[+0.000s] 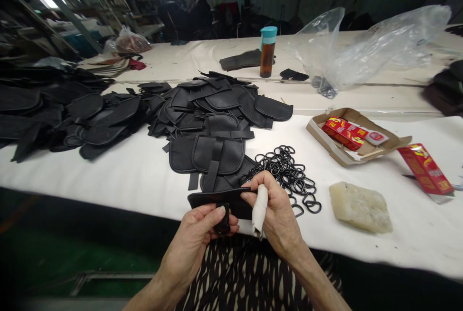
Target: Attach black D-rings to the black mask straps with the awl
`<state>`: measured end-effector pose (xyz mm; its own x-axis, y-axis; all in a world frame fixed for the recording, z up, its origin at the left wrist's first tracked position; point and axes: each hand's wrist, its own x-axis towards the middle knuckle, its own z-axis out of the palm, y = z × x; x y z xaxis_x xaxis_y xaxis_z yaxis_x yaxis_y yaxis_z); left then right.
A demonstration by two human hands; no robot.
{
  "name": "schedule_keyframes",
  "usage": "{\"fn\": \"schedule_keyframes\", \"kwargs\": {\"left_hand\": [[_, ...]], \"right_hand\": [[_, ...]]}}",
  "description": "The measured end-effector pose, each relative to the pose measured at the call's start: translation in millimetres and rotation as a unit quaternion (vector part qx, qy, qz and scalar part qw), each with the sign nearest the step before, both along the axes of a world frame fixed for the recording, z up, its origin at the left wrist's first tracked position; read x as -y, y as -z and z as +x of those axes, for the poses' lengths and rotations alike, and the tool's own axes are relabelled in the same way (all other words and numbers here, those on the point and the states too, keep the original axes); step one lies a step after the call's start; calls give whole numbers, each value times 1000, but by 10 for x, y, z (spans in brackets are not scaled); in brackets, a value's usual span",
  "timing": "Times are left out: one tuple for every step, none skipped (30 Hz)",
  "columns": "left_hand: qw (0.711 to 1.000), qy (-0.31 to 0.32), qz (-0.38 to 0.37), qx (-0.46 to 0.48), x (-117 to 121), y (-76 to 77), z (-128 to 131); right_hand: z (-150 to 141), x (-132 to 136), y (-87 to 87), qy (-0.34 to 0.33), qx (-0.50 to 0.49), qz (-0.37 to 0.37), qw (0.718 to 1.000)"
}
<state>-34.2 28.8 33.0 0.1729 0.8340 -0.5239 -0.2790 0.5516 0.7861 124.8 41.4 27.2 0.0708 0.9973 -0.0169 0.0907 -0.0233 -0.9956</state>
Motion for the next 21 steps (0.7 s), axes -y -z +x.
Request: {"fn": "schedule_keyframes", "kwargs": {"left_hand": [[1000,-2,-1,0,5,3,-3],[1000,-4,-3,1,9,4,-6],[1000,-6,-5,1,12,3,-9],[1000,-7,-5,1,13,-1,-12],[1000,-7,-6,0,13,-8,-15],[1000,-4,-6,-1,11,-16,-17],[1000,-2,-6,-2,7,-27,-21],[1000,0,-8,-5,2,-39,-25],[1000,1,-12,-7,-4,-50,-29],[1000,1,-17,-10,-12,-61,-33],[1000,1,-21,-12,-20,-70,-38],[1000,0,-24,-13,-28,-76,-43],[1000,-1,-24,-14,-35,-79,-49],[1000,0,-22,-14,-41,-79,-54],[1000,0,-16,-15,-44,-77,-59],[1000,1,-10,-15,-46,-72,-62],[1000,3,-5,-14,-46,-65,-65],[1000,5,0,-12,-45,-57,-65],[1000,6,3,-9,-42,-48,-63],[1000,6,5,-4,-40,-39,-59],[1000,6,6,1,-37,-31,-53]], "right_hand": [[9,0,-10,-7,1,-1,1000],[18,0,-18,-15,3,-2,1000],[26,2,-23,-21,5,-1,1000],[33,2,-25,-26,5,1,1000],[39,3,-24,-30,6,3,1000],[43,1,-22,-31,7,4,999],[45,-2,-19,-32,8,5,999],[45,-6,-16,-33,8,5,999],[44,-12,-13,-35,7,4,999],[44,-18,-10,-38,5,1,999],[43,-23,-8,-41,2,-2,999],[43,-28,-7,-44,0,-4,999],[44,-31,-7,-46,-2,-6,999],[46,-34,-7,-49,-2,-7,999],[47,-35,-8,-51,-3,-6,999],[49,-35,-10,-53,-5,-4,999],[51,-36,-12,-55,-6,-2,998],[53,-37,-15,-56,-5,-1,998],[53,-38,-17,-55,-2,1,998],[53,-40,-20,-54,3,3,999],[52,-42,-22,-52,10,3,999]]}}
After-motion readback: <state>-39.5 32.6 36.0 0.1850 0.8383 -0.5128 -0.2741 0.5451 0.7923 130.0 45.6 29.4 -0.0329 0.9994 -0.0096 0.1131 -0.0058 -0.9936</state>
